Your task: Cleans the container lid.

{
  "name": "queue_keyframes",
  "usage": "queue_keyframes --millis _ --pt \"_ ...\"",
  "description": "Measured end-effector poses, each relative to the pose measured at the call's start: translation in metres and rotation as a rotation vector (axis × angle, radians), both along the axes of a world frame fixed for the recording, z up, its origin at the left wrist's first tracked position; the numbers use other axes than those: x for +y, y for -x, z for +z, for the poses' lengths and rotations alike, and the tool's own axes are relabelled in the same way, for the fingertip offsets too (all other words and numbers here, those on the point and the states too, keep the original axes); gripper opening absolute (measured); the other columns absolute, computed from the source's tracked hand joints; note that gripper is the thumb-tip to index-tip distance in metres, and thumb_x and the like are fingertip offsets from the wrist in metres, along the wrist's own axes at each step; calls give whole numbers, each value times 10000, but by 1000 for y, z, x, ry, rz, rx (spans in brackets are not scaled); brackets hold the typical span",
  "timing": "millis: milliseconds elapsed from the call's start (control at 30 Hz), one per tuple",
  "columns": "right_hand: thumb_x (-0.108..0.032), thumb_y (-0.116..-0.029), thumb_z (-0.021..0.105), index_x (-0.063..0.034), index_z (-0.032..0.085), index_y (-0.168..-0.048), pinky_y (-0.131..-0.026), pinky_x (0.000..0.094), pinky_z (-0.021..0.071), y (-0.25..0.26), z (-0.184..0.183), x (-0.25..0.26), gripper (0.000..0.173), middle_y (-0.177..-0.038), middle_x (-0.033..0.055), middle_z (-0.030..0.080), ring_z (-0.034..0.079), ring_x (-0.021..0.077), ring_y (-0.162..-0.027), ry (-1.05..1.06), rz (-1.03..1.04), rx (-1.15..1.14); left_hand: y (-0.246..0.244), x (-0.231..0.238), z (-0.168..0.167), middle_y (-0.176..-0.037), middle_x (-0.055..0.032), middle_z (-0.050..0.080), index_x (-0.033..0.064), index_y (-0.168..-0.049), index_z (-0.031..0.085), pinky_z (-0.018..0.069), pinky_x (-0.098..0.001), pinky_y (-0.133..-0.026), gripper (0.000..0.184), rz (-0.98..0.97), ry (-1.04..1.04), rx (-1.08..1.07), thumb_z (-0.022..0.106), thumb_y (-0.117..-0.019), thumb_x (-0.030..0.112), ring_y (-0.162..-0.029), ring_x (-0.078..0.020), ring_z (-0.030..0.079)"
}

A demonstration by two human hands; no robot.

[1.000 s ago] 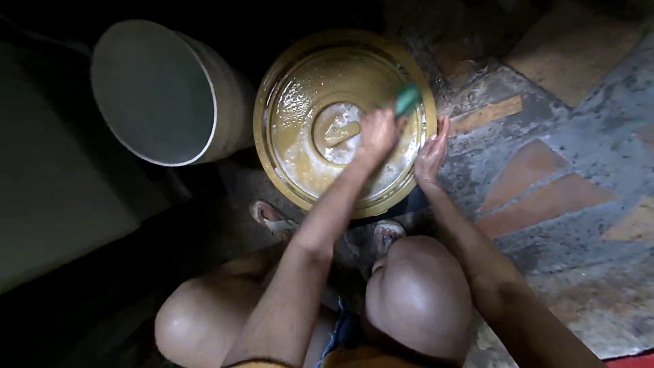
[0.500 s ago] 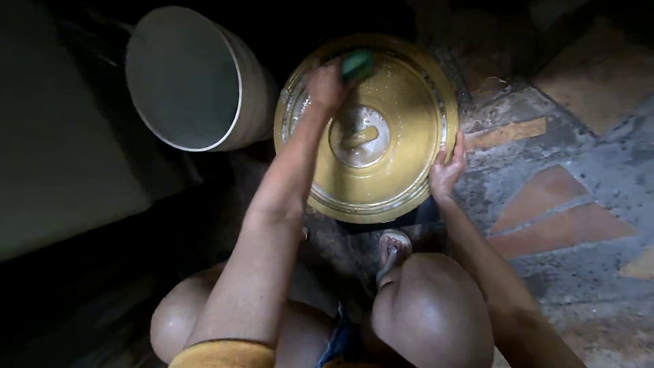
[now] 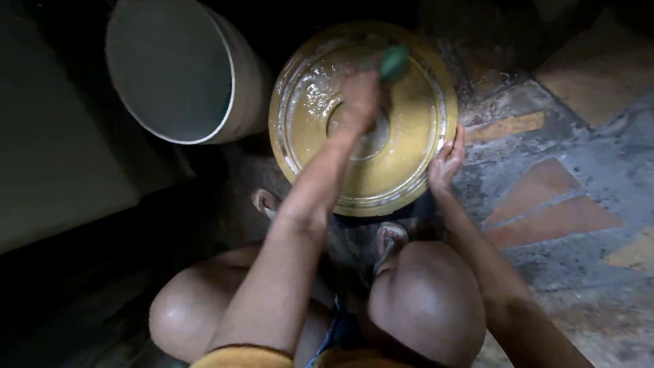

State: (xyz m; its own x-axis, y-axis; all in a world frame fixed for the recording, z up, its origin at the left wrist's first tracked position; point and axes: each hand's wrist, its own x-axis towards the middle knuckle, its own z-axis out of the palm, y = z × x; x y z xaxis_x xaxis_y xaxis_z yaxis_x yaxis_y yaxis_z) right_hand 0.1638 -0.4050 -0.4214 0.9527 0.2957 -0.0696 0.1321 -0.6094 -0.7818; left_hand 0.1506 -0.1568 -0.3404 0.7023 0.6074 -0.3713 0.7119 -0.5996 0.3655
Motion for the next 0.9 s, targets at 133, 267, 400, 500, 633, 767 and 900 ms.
queue_keyframes --millis 133,267,400,500,633,767,900 --pt "-149 -1104 313 74 347 -1546 -1231 328 302 -7 -4 -7 497 -1583 225 416 414 237 -1478 -98 18 45 24 -123 -1 -1065 -229 727 88 -1450 557 494 -608 -952 511 -263 49 -27 630 -1011 338 -1101 -462 654" --pt "-247 -1126 297 -30 276 -1608 -1215 384 327 -3 11 -9 530 -1616 158 392 423 232 -1469 -9 73 107 161 -150 -9 -919 -173 742 100 -1407 622 540 -533 -848 484 -404 9 -123 698 -970 294 -968 -394 701" --pt "-199 -1110 321 15 343 -1574 -1231 370 300 -3 -1 -4 511 -1612 198 385 397 271 -1491 -16 35 30 228 -105 -20 -929 -176 739 130 -1366 669 527 -563 -812 452 -426 -21 -120 696 -966 337 -938 -412 691" --pt "-295 -1126 307 -58 274 -1618 -1242 402 289 3 -1 -8 547 -1674 137 283 339 242 -1521 46 95 58 171 -143 -28 -1002 -135 767 153 -1369 667 525 -567 -915 490 -241 11 -130 729 -937 376 -1021 -378 699" --pt "-395 -1093 406 -65 319 -1606 -1257 465 222 -9 -2 -6 617 -1697 170 190 239 308 -1557 99 188 29 140 -163 -27 -895 -153 744 48 -1397 619 524 -520 -844 512 -274 88 -239 705 -969 313 -922 -369 694" --pt "-467 -1058 473 -74 273 -1622 -1265 519 162 -10 -6 -7 716 -1695 164 203 192 350 -1565 191 214 -28 247 -82 -24 -1020 -197 734 123 -1368 661 559 -542 -843 446 -331 -9 -214 708 -962 301 -961 -405 693" --pt "-451 -1074 434 -41 288 -1610 -1266 506 155 -8 -11 -7 690 -1677 194 236 204 371 -1557 214 213 -75 246 13 44 -1076 -318 700 -13 -1276 682 560 -580 -832 509 -12 -251 63 587 -1021 417 -962 -488 693"
